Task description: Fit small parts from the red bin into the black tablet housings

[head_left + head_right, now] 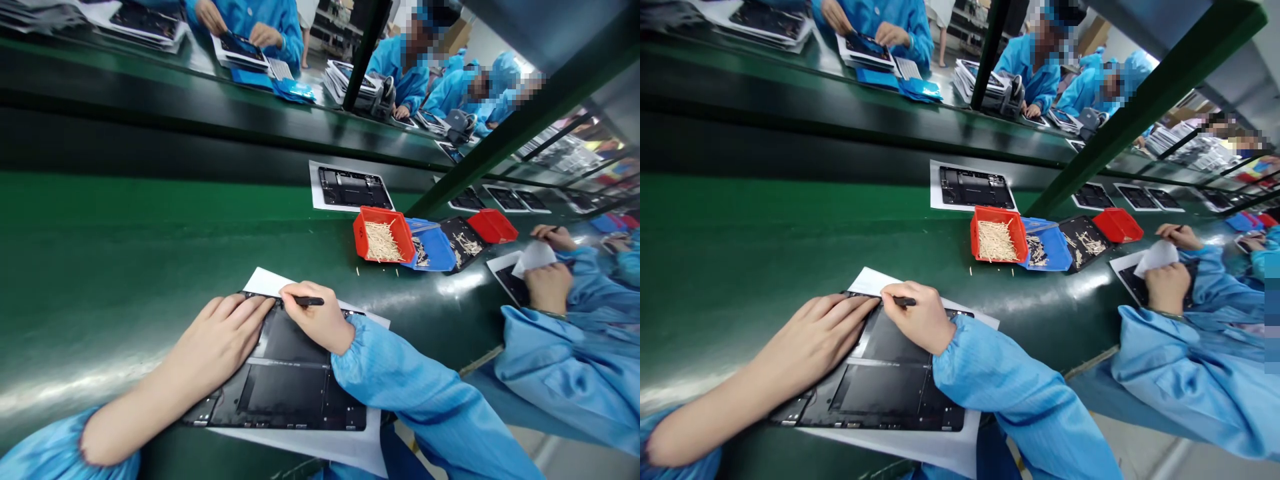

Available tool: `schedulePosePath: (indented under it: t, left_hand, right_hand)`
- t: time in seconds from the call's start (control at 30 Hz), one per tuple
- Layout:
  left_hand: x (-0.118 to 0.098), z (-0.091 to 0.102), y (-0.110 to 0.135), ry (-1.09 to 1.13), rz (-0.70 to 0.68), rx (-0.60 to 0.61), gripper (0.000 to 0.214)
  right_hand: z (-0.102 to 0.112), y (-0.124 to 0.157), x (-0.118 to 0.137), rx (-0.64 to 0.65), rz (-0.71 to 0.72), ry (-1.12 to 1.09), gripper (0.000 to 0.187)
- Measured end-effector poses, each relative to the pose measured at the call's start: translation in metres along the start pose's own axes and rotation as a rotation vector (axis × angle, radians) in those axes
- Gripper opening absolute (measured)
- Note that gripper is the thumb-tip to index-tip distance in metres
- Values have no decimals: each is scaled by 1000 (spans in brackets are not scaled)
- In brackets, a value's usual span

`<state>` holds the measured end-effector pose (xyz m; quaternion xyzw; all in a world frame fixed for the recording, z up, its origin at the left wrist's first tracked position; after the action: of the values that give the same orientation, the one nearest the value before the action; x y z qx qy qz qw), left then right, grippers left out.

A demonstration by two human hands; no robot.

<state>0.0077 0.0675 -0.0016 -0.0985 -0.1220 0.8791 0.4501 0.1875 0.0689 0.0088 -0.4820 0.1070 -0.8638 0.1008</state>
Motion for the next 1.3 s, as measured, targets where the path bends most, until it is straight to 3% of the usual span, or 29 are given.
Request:
schedulePosePath:
  t: [0.37, 0.57, 0.8, 0.97, 1.3]
  left_hand:
    - [-3, 3, -3, -46, -32, 0, 40]
    - [-2, 2, -4, -27, -29, 22, 42]
    - [-1, 0, -3, -11, -11, 5, 45]
    - [-1, -1, -1, -36, -27, 13, 46]
    - [-2, 0, -2, -83, -60, 19, 45]
  right_hand:
    - [2, -1, 2, 39, 57, 28, 23]
    - [7, -2, -4, -81, -79, 33, 22]
    - [4, -3, -10, -7, -161, -111, 21]
    - [1, -3, -19, -25, -177, -171, 21]
    - [6, -2, -10, -63, -88, -24, 20]
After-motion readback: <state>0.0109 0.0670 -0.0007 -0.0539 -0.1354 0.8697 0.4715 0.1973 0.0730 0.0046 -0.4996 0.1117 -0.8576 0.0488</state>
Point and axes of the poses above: each hand's wrist, its own y-axis away from the middle knuckle, its own z-axis out of the back of the hand, x = y × z, the point moved 4 cm from there along -y, towards the middle knuckle, and after that the axes turned 1 degree about y, right-handed, at the moved point
